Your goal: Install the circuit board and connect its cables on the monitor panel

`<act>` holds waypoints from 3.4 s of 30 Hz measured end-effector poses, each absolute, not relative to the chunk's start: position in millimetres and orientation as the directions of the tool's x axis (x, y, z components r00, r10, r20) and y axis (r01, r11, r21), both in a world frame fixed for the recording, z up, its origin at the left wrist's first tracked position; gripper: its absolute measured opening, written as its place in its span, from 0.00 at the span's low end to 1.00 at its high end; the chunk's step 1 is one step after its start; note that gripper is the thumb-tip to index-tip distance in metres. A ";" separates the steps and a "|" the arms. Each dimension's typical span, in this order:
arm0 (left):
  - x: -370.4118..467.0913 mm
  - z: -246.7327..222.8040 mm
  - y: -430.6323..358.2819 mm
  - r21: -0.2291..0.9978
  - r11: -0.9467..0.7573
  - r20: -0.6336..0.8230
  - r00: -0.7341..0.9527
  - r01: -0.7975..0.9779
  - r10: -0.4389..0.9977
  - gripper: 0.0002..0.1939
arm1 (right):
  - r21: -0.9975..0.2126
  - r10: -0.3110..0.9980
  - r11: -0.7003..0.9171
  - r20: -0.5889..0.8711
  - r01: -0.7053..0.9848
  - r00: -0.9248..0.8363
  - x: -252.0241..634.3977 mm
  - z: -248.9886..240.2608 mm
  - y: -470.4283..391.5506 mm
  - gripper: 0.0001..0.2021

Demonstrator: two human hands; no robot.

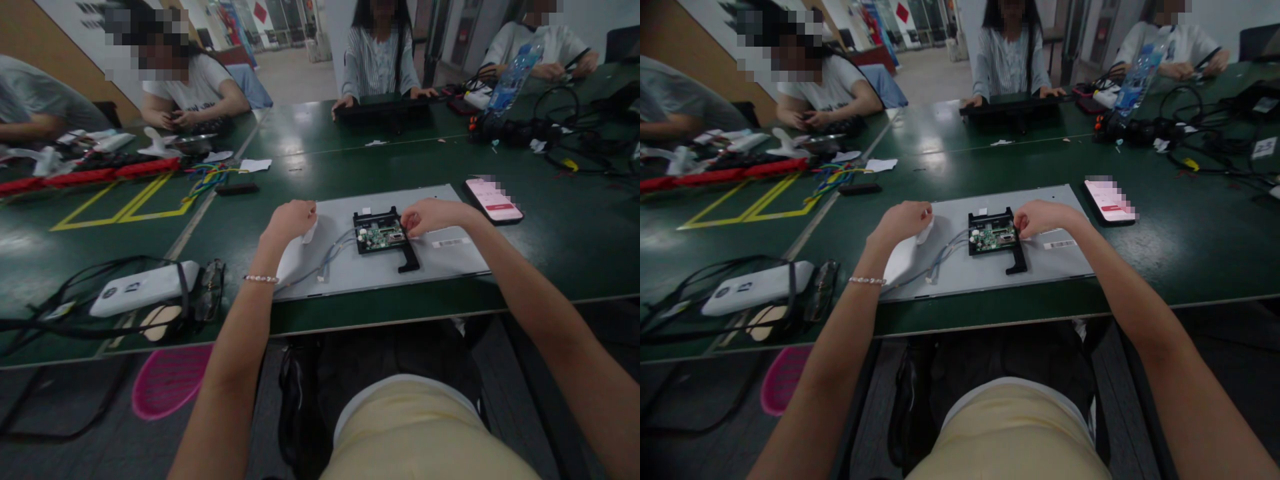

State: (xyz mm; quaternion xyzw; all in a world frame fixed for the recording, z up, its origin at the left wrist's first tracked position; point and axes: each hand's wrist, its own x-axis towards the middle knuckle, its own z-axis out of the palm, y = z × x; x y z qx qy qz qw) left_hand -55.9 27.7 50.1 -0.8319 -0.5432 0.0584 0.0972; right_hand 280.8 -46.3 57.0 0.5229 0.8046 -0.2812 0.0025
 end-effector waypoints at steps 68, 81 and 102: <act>-42.2 38.2 27.3 0.043 -0.767 0.114 0.759 0.640 0.641 0.23 | -0.372 0.815 0.348 -0.334 0.861 -0.474 284.8 54.0 -42.4 0.07; -42.2 36.6 29.1 -0.022 -0.767 0.019 0.768 0.641 0.641 0.24 | -0.202 0.960 0.188 -0.168 0.961 -0.223 312.0 39.6 -28.1 0.07; -42.4 34.0 29.6 -0.082 -0.778 0.014 0.781 0.623 0.625 0.24 | -0.301 0.752 0.659 0.276 0.689 -0.598 256.0 8.2 -36.1 0.24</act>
